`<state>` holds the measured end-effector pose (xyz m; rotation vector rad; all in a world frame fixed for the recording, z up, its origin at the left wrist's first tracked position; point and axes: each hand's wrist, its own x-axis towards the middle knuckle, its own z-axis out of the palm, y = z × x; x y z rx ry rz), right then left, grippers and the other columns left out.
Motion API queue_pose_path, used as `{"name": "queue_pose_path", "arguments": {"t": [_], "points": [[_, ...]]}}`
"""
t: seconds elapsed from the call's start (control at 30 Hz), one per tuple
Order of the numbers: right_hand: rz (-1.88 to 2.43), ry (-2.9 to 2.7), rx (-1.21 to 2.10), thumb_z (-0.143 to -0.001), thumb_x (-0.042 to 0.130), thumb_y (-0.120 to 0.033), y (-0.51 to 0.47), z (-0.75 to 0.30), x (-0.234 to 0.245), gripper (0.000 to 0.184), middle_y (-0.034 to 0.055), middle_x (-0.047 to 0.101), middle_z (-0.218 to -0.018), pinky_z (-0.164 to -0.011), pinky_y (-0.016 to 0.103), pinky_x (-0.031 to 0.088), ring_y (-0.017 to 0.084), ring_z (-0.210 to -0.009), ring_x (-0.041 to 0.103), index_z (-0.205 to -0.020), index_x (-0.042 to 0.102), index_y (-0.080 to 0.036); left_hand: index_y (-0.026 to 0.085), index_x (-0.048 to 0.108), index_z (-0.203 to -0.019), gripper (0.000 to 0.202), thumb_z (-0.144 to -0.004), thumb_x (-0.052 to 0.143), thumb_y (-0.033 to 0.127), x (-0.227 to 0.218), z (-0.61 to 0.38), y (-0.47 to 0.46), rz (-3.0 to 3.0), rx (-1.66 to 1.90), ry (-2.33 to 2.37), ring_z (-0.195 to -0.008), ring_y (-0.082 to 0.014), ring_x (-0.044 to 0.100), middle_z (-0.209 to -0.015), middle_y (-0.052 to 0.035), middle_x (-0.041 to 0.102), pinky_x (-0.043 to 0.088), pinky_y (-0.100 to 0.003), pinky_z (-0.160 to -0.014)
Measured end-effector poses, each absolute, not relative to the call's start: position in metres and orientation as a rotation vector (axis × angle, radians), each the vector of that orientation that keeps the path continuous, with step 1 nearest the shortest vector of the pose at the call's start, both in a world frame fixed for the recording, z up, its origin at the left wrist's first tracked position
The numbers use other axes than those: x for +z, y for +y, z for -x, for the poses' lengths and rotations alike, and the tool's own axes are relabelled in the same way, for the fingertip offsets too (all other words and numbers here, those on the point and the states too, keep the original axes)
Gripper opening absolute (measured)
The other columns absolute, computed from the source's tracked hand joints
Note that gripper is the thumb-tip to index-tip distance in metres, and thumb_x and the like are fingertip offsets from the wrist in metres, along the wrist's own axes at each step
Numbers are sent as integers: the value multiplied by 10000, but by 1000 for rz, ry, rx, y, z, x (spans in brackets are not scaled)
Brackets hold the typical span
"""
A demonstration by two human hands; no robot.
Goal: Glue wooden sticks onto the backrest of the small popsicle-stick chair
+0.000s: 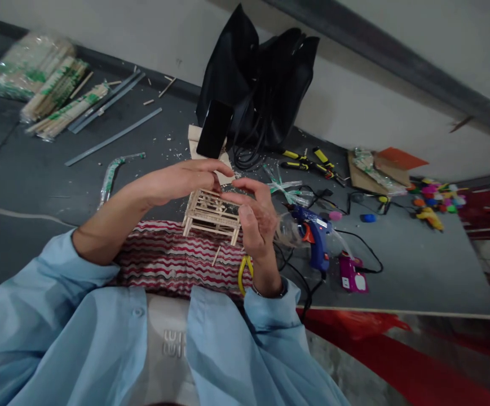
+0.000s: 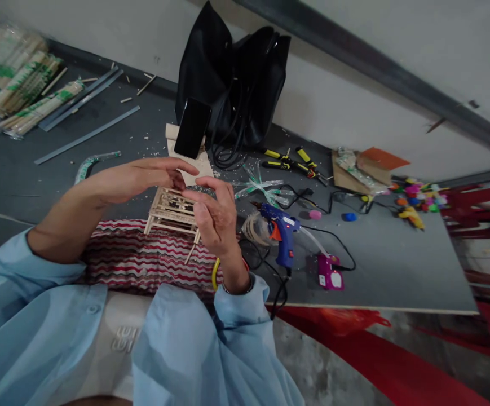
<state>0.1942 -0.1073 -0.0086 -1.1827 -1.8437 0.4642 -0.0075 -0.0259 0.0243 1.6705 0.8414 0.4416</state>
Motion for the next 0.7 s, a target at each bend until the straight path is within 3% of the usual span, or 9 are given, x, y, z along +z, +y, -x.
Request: {"name": "queue_pose_path", "arguments": {"t": [0.13,0.37,0.7], "points": [[1212,-1842,475,-1015,364,-437,-106,-193,-10,418,44,603,-1289,-1095,502,437,278,-1220,558,-1132,750,-329,180,682,-1123,378,-856,454,322,28,7,-25,-1682,468,868,-1240,-241,554,-1384,-41,614,413,-344,-1089],[1200,-1875,428,-1021,344,-462,-102,-195,-16,449,48,606,-1295,-1074,490,440,269,-1205,554,-1158,744,-310,180,670,-1167,414,-819,488,314,28,5,-23,-1608,474,862,-1205,-231,566,-1316,-50,647,430,-348,-1072],[1176,-1912,341,-1023,366,-425,-101,-195,-17,422,40,619,-1277,-1057,493,441,268,-1179,561,-1102,769,-325,183,696,-824,266,-838,461,307,19,6,-19,-1651,516,819,-1213,-194,562,-1391,3,610,398,-305,-1092]]}}
